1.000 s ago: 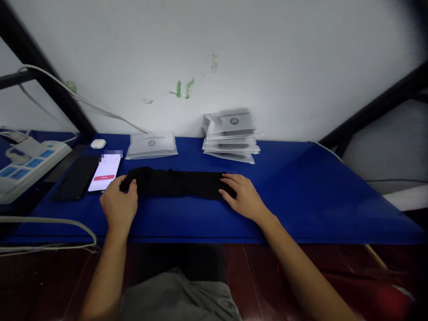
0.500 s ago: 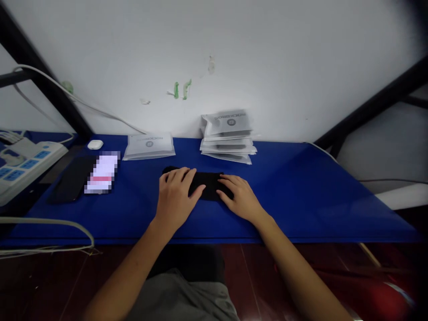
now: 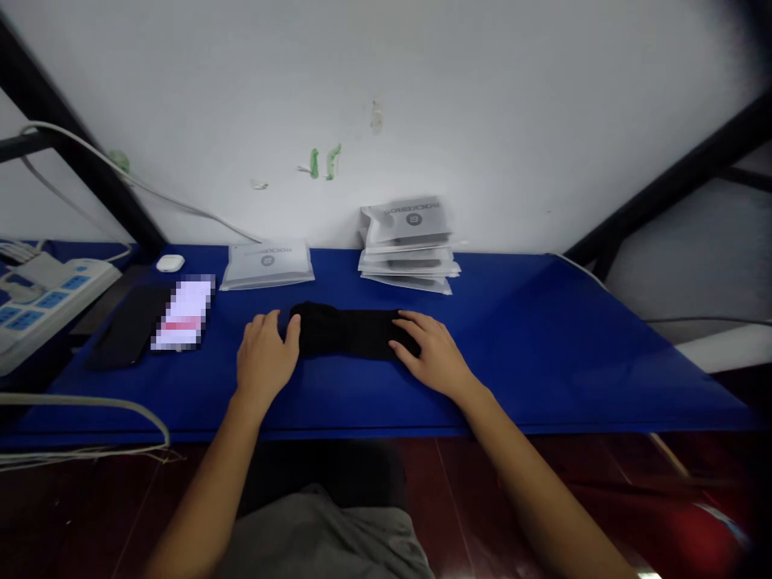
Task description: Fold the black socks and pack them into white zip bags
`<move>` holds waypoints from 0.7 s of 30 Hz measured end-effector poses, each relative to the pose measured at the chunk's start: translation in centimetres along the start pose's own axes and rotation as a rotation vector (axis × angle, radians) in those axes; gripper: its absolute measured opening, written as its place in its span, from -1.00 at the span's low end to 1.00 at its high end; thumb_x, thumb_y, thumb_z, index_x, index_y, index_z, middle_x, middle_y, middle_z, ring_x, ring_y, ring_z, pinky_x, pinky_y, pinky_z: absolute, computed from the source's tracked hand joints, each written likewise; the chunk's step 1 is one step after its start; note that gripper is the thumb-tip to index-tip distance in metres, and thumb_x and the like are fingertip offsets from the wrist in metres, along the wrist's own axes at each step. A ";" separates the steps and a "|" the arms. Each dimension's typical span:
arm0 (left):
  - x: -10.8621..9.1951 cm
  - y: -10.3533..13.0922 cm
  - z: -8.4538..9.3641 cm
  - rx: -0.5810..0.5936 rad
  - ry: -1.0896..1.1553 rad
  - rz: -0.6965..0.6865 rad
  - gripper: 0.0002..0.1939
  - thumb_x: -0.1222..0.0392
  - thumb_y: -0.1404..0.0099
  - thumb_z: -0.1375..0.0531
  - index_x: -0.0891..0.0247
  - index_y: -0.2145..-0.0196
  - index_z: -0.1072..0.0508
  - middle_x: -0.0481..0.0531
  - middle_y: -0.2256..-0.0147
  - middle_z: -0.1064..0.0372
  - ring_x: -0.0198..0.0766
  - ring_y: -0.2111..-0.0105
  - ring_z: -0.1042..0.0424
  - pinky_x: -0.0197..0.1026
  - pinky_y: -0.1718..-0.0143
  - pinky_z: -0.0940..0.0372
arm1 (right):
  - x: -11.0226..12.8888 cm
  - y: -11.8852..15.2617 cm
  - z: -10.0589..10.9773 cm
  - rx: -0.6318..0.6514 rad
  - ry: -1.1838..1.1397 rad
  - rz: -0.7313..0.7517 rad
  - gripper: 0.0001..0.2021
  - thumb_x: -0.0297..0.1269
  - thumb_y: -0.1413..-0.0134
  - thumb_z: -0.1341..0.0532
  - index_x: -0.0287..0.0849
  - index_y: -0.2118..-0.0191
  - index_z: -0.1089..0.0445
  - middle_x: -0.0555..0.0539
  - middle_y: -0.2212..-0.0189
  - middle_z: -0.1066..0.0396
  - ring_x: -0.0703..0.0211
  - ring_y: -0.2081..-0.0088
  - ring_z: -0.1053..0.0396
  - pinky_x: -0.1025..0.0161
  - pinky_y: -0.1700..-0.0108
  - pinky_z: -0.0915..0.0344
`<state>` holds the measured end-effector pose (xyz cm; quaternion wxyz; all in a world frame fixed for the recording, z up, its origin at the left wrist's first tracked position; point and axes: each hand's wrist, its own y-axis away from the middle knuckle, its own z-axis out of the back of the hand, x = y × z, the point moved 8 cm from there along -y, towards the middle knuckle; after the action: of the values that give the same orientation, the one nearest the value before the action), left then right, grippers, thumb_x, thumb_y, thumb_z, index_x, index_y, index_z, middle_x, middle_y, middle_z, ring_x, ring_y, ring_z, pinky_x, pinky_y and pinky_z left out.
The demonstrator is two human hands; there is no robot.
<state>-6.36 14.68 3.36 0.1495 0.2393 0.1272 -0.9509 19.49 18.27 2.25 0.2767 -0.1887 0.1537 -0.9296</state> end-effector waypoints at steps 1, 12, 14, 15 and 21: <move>0.6 -0.2 -0.4 0.078 -0.010 0.058 -0.42 -0.16 -0.33 0.08 0.35 0.03 -0.44 0.27 0.08 -0.42 0.08 0.03 -0.37 0.04 0.03 -0.27 | -0.1 0.0 0.1 -0.017 0.014 -0.015 -0.63 -0.11 -0.18 -0.12 -0.17 -0.03 -0.38 -0.24 -0.05 -0.37 -0.13 -0.07 -0.32 -0.12 -0.05 -0.26; 0.2 -0.4 -1.2 0.166 0.065 0.125 -0.70 -0.03 -0.19 -0.12 0.27 0.27 -0.39 0.18 0.25 -0.47 0.01 0.20 -0.45 -0.11 0.28 -0.30 | 1.0 -0.3 -0.5 0.044 -0.033 0.012 -0.61 -0.06 -0.18 -0.13 -0.13 -0.05 -0.37 -0.18 -0.02 -0.40 -0.08 -0.06 -0.33 -0.13 -0.13 -0.18; 0.5 -0.4 0.0 0.093 0.089 0.140 -0.73 0.01 -0.18 -0.14 0.25 0.26 -0.37 0.15 0.28 -0.46 -0.02 0.23 -0.46 -0.11 0.29 -0.30 | 1.1 -0.3 -0.4 0.039 -0.073 0.009 -0.59 -0.05 -0.17 -0.14 -0.15 -0.05 -0.36 -0.19 -0.03 -0.40 -0.06 -0.07 -0.32 -0.10 -0.13 -0.19; 0.6 -0.3 0.7 0.051 0.085 0.146 -0.74 0.02 -0.18 -0.14 0.24 0.26 -0.36 0.13 0.30 -0.45 -0.03 0.24 -0.46 -0.11 0.29 -0.30 | 1.0 -0.3 -0.3 0.026 -0.092 0.004 -0.59 -0.05 -0.18 -0.14 -0.16 -0.05 -0.36 -0.19 -0.02 -0.40 -0.05 -0.07 -0.32 -0.08 -0.12 -0.21; -1.7 0.7 4.2 -0.223 -0.047 0.040 -0.80 0.13 -0.21 -0.17 0.21 0.21 -0.32 0.08 0.21 -0.41 -0.03 0.18 -0.42 -0.07 0.26 -0.31 | 0.3 -0.1 0.5 -0.039 -0.162 -0.024 -0.62 -0.04 -0.19 -0.12 -0.15 -0.01 -0.37 -0.18 0.02 -0.42 -0.05 -0.04 -0.34 -0.06 -0.10 -0.24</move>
<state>-6.42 13.09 7.72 0.1971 0.2012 0.2238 -0.9331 19.40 18.09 2.81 0.2731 -0.2705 0.1467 -0.9115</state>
